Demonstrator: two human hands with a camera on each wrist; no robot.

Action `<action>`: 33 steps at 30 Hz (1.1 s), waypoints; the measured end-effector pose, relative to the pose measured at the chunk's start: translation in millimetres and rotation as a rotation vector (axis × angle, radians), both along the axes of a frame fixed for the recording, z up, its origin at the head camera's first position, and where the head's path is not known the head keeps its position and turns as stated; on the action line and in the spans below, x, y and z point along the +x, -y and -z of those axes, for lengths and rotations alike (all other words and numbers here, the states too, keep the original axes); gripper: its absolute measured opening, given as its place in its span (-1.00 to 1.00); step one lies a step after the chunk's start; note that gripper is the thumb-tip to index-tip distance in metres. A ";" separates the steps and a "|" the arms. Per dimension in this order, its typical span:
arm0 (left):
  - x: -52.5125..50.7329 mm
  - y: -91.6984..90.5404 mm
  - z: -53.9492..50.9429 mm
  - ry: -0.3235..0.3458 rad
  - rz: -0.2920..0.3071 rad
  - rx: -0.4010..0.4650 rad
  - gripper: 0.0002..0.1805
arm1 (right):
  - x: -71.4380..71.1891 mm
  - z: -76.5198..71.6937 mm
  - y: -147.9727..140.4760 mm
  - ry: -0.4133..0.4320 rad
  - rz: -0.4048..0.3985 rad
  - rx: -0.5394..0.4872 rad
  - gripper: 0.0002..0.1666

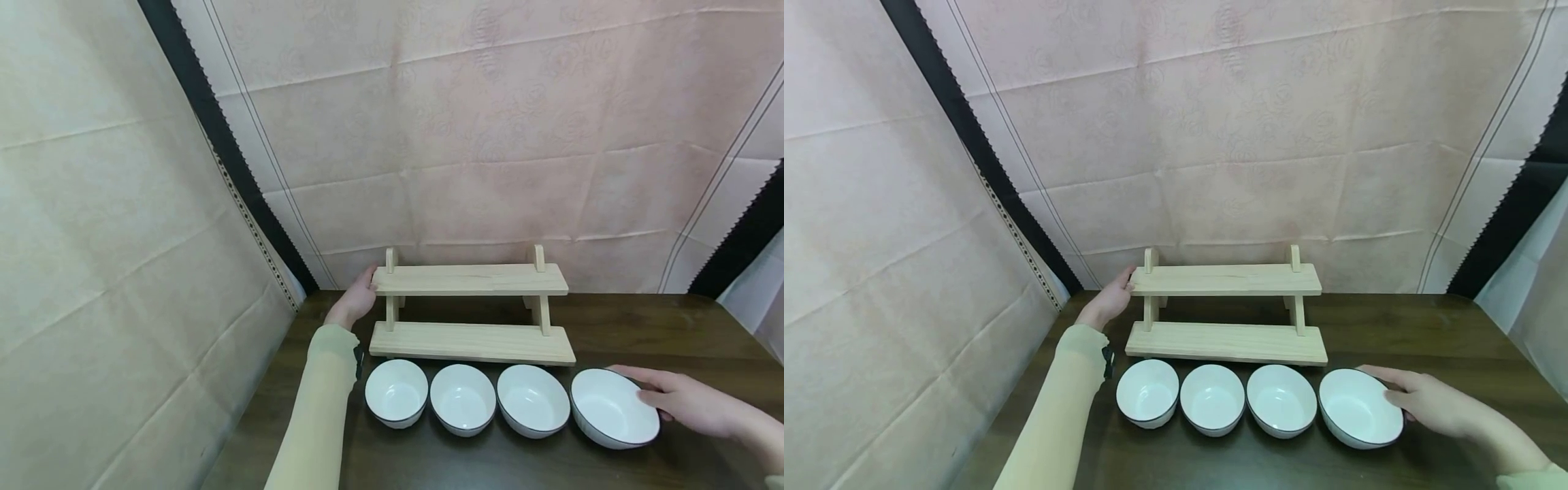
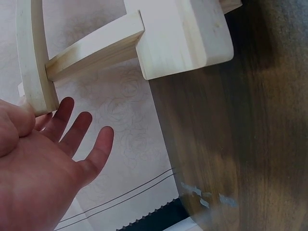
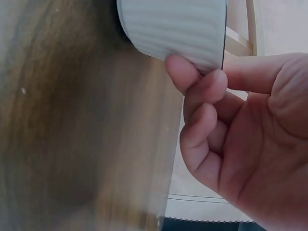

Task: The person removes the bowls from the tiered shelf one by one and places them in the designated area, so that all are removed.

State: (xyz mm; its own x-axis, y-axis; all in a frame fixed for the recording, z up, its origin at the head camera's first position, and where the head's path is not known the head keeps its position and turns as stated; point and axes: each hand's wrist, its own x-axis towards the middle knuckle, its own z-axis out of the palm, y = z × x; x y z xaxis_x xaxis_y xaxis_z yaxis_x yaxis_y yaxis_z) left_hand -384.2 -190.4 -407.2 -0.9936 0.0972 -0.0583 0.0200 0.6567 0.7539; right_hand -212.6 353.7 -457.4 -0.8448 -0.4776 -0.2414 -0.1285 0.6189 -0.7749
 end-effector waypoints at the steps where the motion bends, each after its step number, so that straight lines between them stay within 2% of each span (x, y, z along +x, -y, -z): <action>1: 0.2 -0.2 -0.2 0.001 -0.001 -0.001 -0.43 | -0.2 -0.2 0.9 0.002 -0.001 0.006 -0.36; 10: -1.9 -0.2 0.3 -0.005 0.007 0.003 -0.42 | -0.6 -3.8 5.6 -0.038 0.034 0.109 -0.34; 17: -0.6 6.2 0.1 0.003 -0.003 -0.002 -0.42 | -1.7 -4.4 13.4 -0.049 0.041 0.116 -0.33; 23: 1.3 8.8 4.6 0.012 -0.012 0.009 -0.42 | -2.8 -1.3 12.0 -0.022 0.037 0.082 -0.32; 28: -0.8 9.1 1.9 -0.005 0.001 0.005 -0.42 | -2.4 3.4 9.5 -0.005 0.060 0.057 -0.31; 31: -1.2 12.3 3.2 -0.002 0.010 0.010 -0.42 | 1.1 8.5 9.3 -0.033 0.077 0.081 -0.32; 33: -0.7 16.5 6.6 0.004 0.014 0.025 -0.42 | 4.2 11.9 8.6 -0.071 0.104 0.133 -0.33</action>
